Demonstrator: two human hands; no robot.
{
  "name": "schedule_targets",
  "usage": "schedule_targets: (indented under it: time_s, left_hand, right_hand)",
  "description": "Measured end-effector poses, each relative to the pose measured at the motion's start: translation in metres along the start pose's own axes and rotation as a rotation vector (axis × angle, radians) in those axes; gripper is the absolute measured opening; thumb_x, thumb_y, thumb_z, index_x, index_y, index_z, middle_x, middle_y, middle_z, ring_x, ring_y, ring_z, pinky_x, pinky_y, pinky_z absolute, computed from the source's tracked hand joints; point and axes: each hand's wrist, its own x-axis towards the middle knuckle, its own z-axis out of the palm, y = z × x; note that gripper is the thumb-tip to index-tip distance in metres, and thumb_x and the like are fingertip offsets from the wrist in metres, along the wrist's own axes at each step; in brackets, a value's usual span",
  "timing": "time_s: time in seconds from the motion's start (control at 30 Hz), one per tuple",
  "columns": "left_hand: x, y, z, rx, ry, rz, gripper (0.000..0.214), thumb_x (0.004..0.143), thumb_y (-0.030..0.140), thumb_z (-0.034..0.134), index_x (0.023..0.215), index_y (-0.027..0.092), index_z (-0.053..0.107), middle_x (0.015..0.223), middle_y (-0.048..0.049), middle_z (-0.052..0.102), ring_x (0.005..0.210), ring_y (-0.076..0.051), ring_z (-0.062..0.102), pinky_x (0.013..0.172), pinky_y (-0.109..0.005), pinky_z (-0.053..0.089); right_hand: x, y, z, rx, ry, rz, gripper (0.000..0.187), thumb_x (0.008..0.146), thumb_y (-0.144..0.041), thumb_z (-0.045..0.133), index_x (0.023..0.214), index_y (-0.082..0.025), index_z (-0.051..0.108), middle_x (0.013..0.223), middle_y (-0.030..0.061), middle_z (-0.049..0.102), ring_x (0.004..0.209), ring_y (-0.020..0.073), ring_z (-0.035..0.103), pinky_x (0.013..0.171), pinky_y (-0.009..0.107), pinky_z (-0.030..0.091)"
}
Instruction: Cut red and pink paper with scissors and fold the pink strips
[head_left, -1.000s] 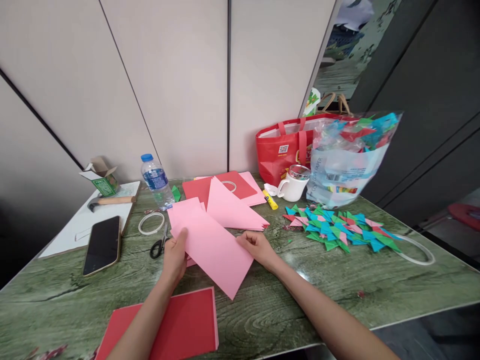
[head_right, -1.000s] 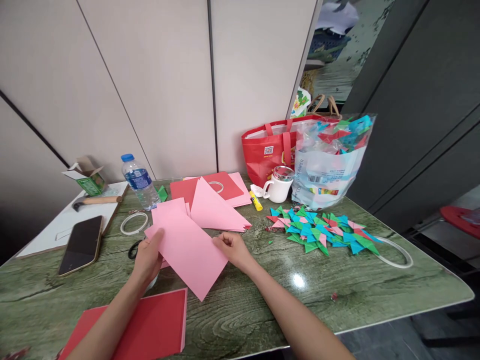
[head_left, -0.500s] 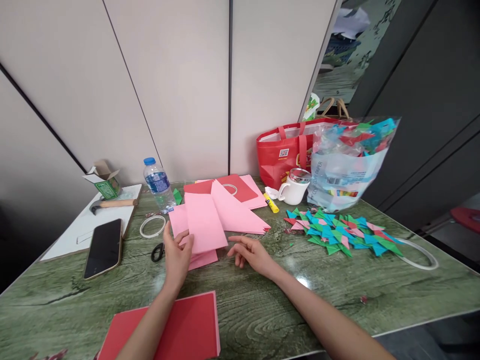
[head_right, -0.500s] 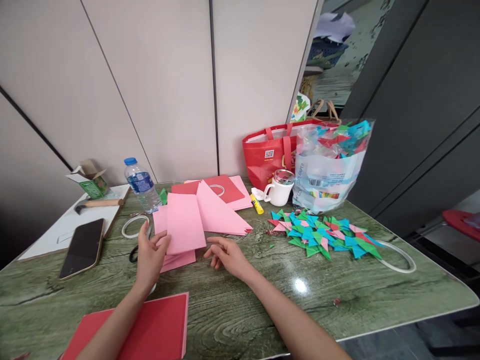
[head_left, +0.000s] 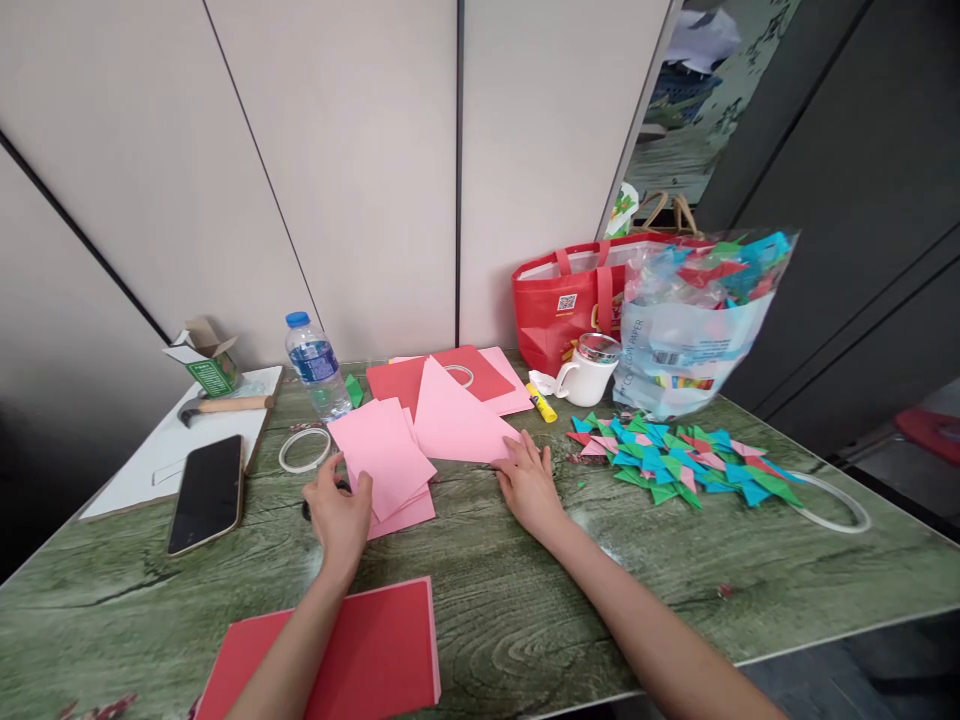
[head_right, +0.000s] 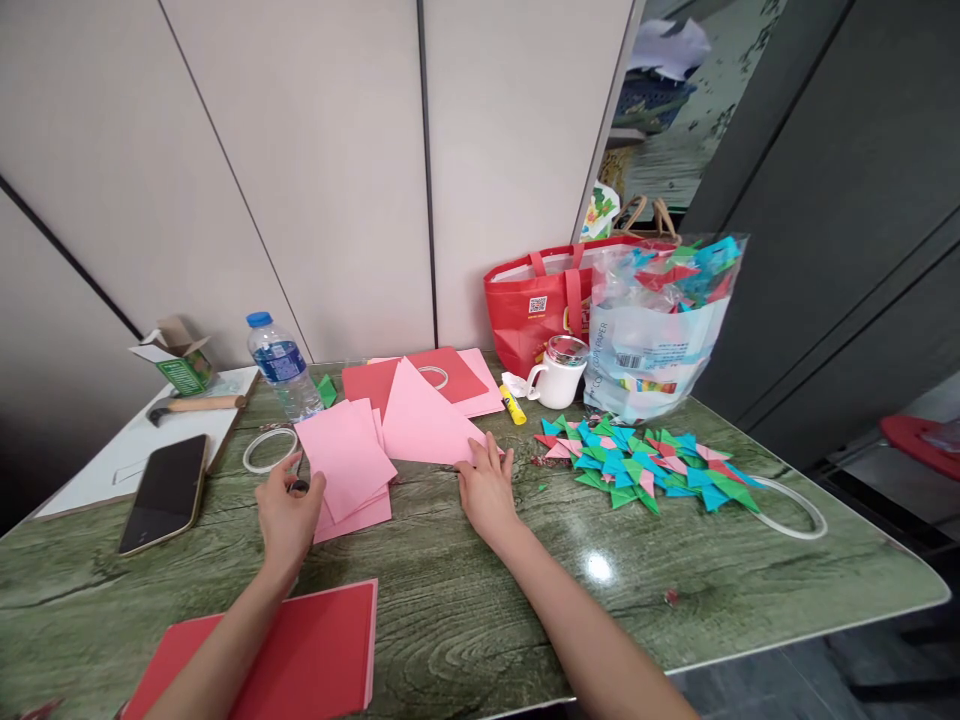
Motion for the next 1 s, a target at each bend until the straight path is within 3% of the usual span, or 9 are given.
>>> schedule_targets:
  time_s: [0.1,0.2,0.3,0.43,0.5,0.57,0.63,0.77,1.0]
  left_hand:
    - [-0.002,0.003,0.001,-0.083,-0.005,0.023,0.036,0.070,0.030,0.052,0.103,0.016,0.059,0.069,0.0006,0.047,0.065,-0.017,0.049,0.067,-0.031,0.043]
    - [-0.009,0.007,0.006,-0.278,-0.176,0.064,0.025,0.073,0.030,0.051,0.091,0.017,0.062,0.063,0.0026,0.048,0.053,-0.013,0.047,0.058,-0.024,0.042]
    - [-0.016,0.009,0.010,-0.299,-0.351,0.111,0.022,0.074,0.032,0.054,0.086,0.018,0.064,0.061,0.0015,0.056,0.049,-0.013,0.049,0.051,-0.024,0.041]
    - [-0.020,0.007,0.014,-0.208,-0.537,0.469,0.023,0.073,0.027,0.058,0.094,0.020,0.065,0.092,-0.0065,0.068,0.088,-0.022,0.061,0.083,-0.036,0.044]
    - [-0.021,0.005,0.015,-0.081,-0.627,0.693,0.033,0.072,0.021,0.059,0.105,0.021,0.062,0.112,-0.0083,0.064,0.113,-0.026,0.050,0.101,-0.048,0.028]
    - [-0.020,0.003,0.015,0.070,-0.690,0.831,0.044,0.072,0.015,0.055,0.116,0.022,0.055,0.125,-0.0088,0.056,0.125,-0.027,0.038,0.105,-0.057,0.011]
    - [-0.020,0.001,0.015,0.190,-0.707,0.892,0.050,0.074,0.010,0.049,0.122,0.023,0.050,0.132,-0.0091,0.050,0.129,-0.027,0.032,0.104,-0.061,0.002]
    - [-0.017,-0.003,0.016,0.285,-0.651,0.937,0.052,0.075,0.007,0.043,0.125,0.021,0.047,0.129,-0.0085,0.053,0.129,-0.026,0.033,0.105,-0.061,0.005]
    - [-0.015,-0.011,0.022,0.140,-0.608,0.878,0.047,0.078,0.013,0.047,0.124,0.021,0.048,0.126,-0.0090,0.055,0.126,-0.026,0.038,0.106,-0.057,0.016]
  right_hand:
    - [0.000,0.001,0.001,0.028,0.024,-0.004,0.026,0.081,-0.011,0.045,0.091,-0.022,0.066,0.122,0.0102,0.051,0.128,0.0313,0.028,0.098,0.061,0.023]
    - [0.001,0.004,0.001,0.036,0.067,-0.029,0.026,0.080,-0.010,0.044,0.090,-0.021,0.065,0.121,0.0085,0.052,0.128,0.0294,0.028,0.099,0.060,0.022]
    - [0.003,0.007,0.002,0.020,0.081,-0.026,0.031,0.079,-0.012,0.045,0.105,-0.020,0.060,0.122,0.0101,0.052,0.126,0.0289,0.031,0.099,0.056,0.024]
    - [0.005,0.009,0.003,0.003,0.063,0.005,0.039,0.079,-0.013,0.046,0.118,-0.017,0.053,0.114,0.0116,0.058,0.117,0.0277,0.039,0.095,0.045,0.030]
    - [0.006,0.010,0.002,-0.002,0.059,0.035,0.037,0.080,-0.014,0.048,0.115,-0.018,0.055,0.109,0.0114,0.060,0.109,0.0279,0.042,0.090,0.043,0.032]
    - [0.005,0.009,0.001,-0.012,0.070,0.073,0.035,0.080,-0.016,0.050,0.114,-0.020,0.056,0.107,0.0111,0.062,0.104,0.0285,0.044,0.086,0.044,0.031]
    - [0.005,0.008,-0.001,-0.022,0.089,0.099,0.033,0.080,-0.017,0.051,0.112,-0.021,0.057,0.105,0.0109,0.062,0.103,0.0292,0.043,0.086,0.046,0.028]
    - [0.004,0.007,-0.003,-0.019,0.120,0.109,0.030,0.079,-0.018,0.052,0.109,-0.022,0.059,0.103,0.0103,0.063,0.102,0.0291,0.043,0.085,0.046,0.027]
    - [0.005,0.009,-0.001,0.193,0.184,0.096,0.023,0.082,-0.024,0.049,0.099,-0.018,0.064,0.087,0.0091,0.063,0.083,0.0230,0.053,0.074,0.034,0.040]
